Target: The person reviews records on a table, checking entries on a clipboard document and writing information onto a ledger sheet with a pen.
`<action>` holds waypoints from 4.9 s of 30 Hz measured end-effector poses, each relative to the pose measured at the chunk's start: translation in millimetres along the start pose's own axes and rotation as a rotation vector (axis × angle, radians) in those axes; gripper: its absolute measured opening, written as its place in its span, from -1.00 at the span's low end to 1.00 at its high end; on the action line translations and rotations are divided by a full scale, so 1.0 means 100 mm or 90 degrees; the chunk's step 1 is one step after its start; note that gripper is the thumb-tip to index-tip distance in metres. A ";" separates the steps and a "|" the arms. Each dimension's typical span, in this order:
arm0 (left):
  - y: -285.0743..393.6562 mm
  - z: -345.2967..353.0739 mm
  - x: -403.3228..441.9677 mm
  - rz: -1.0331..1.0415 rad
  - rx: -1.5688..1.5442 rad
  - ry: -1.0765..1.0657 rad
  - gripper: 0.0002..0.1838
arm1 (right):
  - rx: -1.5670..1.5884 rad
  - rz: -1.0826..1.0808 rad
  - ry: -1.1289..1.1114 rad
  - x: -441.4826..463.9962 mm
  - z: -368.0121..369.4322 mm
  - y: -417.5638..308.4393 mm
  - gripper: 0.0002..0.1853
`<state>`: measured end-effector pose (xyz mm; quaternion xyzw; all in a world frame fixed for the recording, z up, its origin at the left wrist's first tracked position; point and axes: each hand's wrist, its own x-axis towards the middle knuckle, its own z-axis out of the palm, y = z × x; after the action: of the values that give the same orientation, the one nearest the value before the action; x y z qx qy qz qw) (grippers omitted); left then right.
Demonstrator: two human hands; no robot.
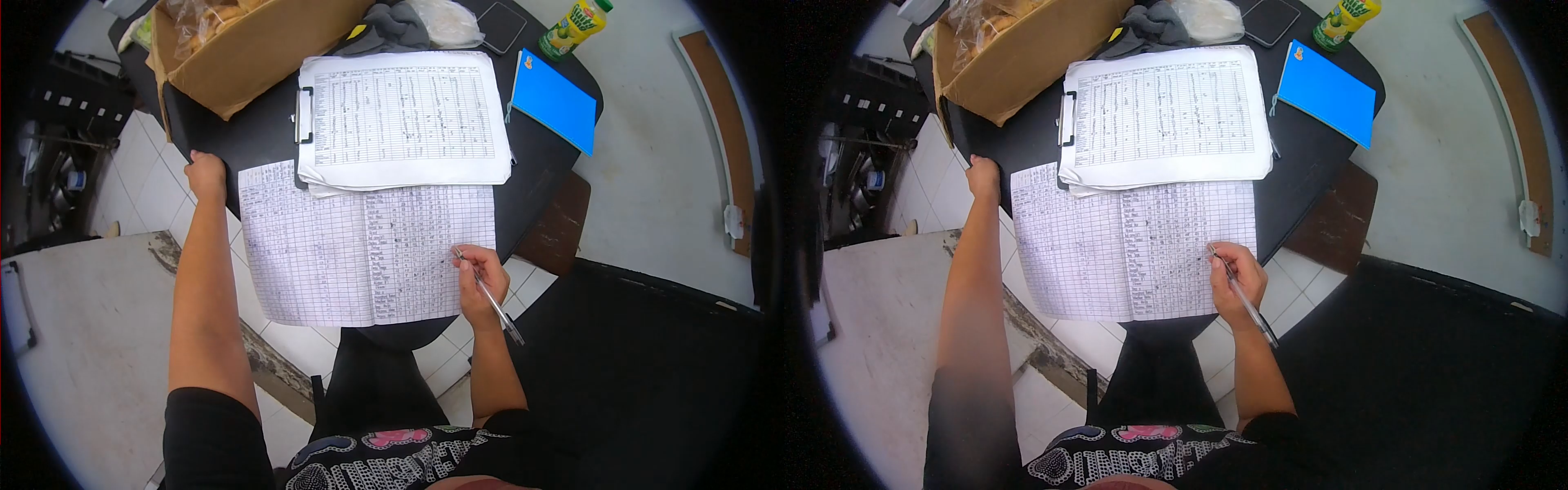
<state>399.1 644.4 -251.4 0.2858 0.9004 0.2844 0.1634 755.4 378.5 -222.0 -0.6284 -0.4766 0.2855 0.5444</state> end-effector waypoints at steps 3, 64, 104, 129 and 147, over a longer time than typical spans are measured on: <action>0.01 -0.01 -0.01 -0.004 0.000 0.002 -0.36 | 0.000 -0.001 0.003 0.00 0.00 -0.01 -0.91; 0.05 -0.04 -0.07 -0.026 -0.032 0.006 -0.35 | -0.052 -0.003 -0.011 -0.01 0.00 -0.01 -0.90; -0.26 0.20 0.41 0.068 -0.018 -0.026 -0.40 | 0.072 0.058 -0.017 -0.01 -0.05 -0.01 -0.87; -0.14 0.13 0.22 0.035 -0.037 -0.019 -0.40 | 0.065 0.061 -0.005 -0.05 -0.06 0.05 -0.89; 0.01 -0.12 -0.11 -0.005 -0.115 0.002 -0.49 | 0.056 0.137 0.025 -0.05 -0.05 0.03 -0.83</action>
<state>402.8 633.4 -239.6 0.2664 0.8724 0.3640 0.1882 758.1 371.9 -224.5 -0.6570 -0.3829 0.3506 0.5467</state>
